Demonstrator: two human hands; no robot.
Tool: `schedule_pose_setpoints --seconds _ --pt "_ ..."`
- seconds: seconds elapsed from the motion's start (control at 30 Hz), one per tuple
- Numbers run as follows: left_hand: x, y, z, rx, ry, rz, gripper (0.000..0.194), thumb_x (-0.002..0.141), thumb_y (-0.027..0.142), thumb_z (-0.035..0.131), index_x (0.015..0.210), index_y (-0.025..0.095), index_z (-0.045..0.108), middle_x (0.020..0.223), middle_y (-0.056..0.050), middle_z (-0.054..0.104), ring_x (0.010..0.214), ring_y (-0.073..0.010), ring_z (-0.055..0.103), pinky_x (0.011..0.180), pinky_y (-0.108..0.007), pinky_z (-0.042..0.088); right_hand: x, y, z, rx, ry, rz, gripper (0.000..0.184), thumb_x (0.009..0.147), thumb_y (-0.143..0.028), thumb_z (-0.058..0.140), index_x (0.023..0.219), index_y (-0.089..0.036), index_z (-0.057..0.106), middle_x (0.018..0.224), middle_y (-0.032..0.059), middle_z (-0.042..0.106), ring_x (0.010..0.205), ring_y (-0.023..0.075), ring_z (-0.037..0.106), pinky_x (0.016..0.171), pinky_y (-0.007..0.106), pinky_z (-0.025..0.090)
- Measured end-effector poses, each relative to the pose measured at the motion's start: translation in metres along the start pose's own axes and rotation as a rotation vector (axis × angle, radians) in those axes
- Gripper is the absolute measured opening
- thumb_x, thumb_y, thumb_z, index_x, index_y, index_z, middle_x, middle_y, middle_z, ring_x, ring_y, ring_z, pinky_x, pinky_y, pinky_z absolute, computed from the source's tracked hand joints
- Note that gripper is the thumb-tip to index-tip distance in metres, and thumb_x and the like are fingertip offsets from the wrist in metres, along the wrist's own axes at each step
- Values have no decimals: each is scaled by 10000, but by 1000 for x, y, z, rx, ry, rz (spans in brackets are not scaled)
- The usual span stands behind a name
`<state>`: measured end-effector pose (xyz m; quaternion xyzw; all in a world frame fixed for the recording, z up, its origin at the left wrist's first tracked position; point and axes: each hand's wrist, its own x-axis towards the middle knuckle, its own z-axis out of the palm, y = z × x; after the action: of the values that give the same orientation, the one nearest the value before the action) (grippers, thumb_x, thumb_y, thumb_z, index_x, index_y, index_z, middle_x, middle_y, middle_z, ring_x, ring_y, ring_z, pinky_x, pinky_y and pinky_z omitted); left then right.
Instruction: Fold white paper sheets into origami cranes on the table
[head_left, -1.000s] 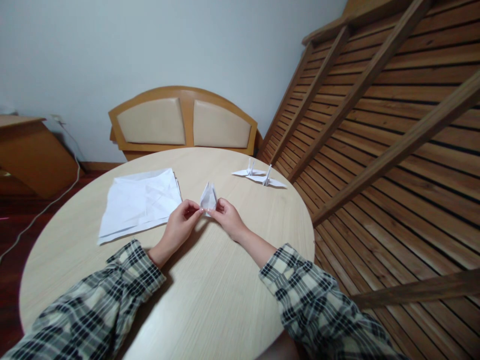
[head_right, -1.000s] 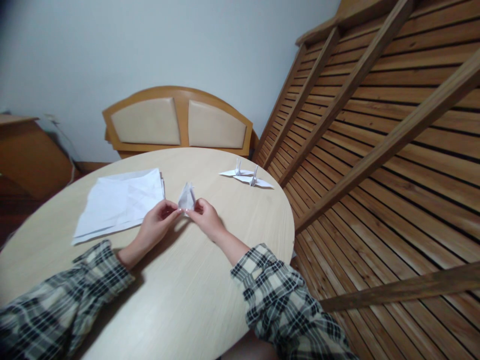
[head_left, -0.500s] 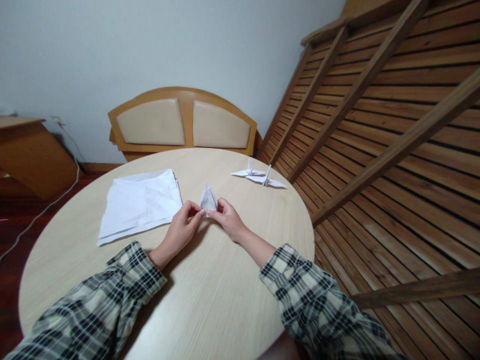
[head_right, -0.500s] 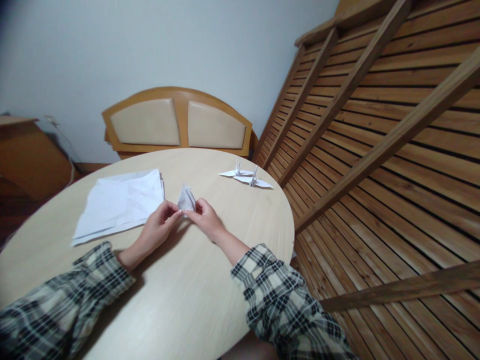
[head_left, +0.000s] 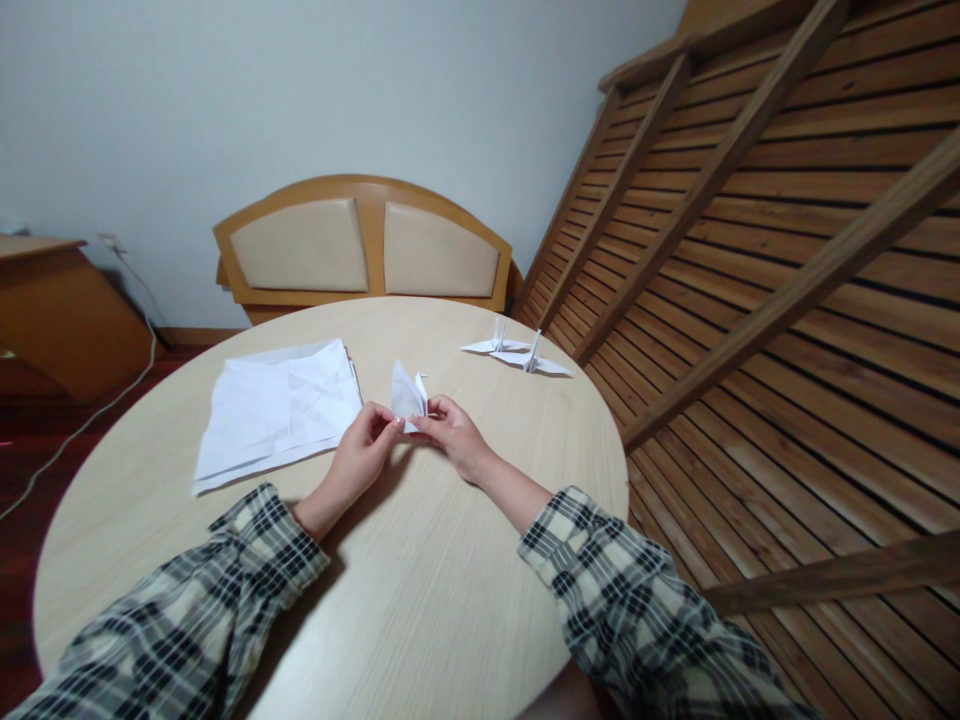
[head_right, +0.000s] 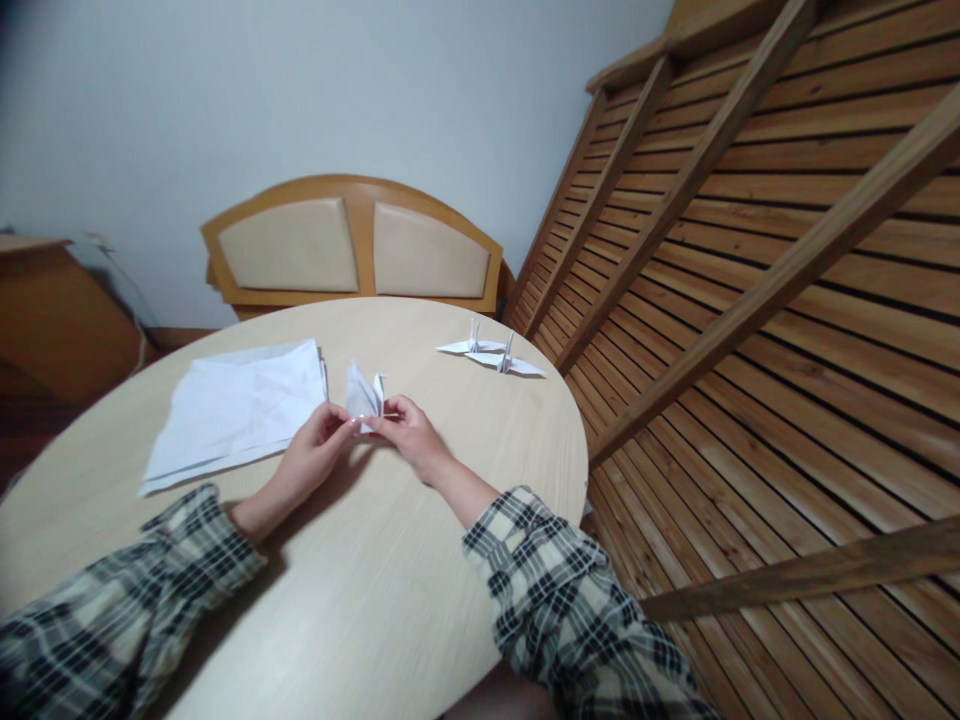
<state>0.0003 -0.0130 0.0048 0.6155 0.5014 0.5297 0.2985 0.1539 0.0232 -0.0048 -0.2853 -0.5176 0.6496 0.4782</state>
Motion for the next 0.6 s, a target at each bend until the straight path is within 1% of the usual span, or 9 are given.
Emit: schedule_pose_setpoints --seconds 0.13,0.27,0.37,0.47,0.6 --pt "0 2 0 -118 -29 -83 202 806 368 615 818 186 527 746 11 565 693 -137 559 671 -285 472 1 0 -1 32 53 11 444 625 -409 820 899 -212 531 865 -13 635 795 139 635 819 338 531" --pt "-1 3 1 -217 -79 -158 230 798 396 614 817 190 514 778 6 575 704 -141 600 686 -299 517 5 4 -3 -53 87 -11 391 638 -429 799 831 -200 547 810 -21 625 753 127 614 787 321 517" --pt "-1 2 1 -213 -98 -140 230 798 394 612 817 190 509 789 -4 591 703 -142 612 688 -308 533 8 9 -7 -138 113 -63 355 662 -421 773 829 -203 548 822 -16 617 770 128 603 791 313 499" --pt "-1 1 1 -174 -103 -123 239 785 396 633 804 189 513 762 -2 594 685 -143 615 650 -296 532 10 14 -10 -228 160 -129 357 667 -385 771 868 -210 534 843 -8 602 807 139 598 791 309 488" --pt "-1 1 0 -184 -104 -179 250 773 389 658 804 192 508 726 2 602 658 -144 619 612 -282 515 11 18 -14 -337 228 -158 406 660 -347 775 949 -227 515 828 -19 597 797 146 594 764 311 481"
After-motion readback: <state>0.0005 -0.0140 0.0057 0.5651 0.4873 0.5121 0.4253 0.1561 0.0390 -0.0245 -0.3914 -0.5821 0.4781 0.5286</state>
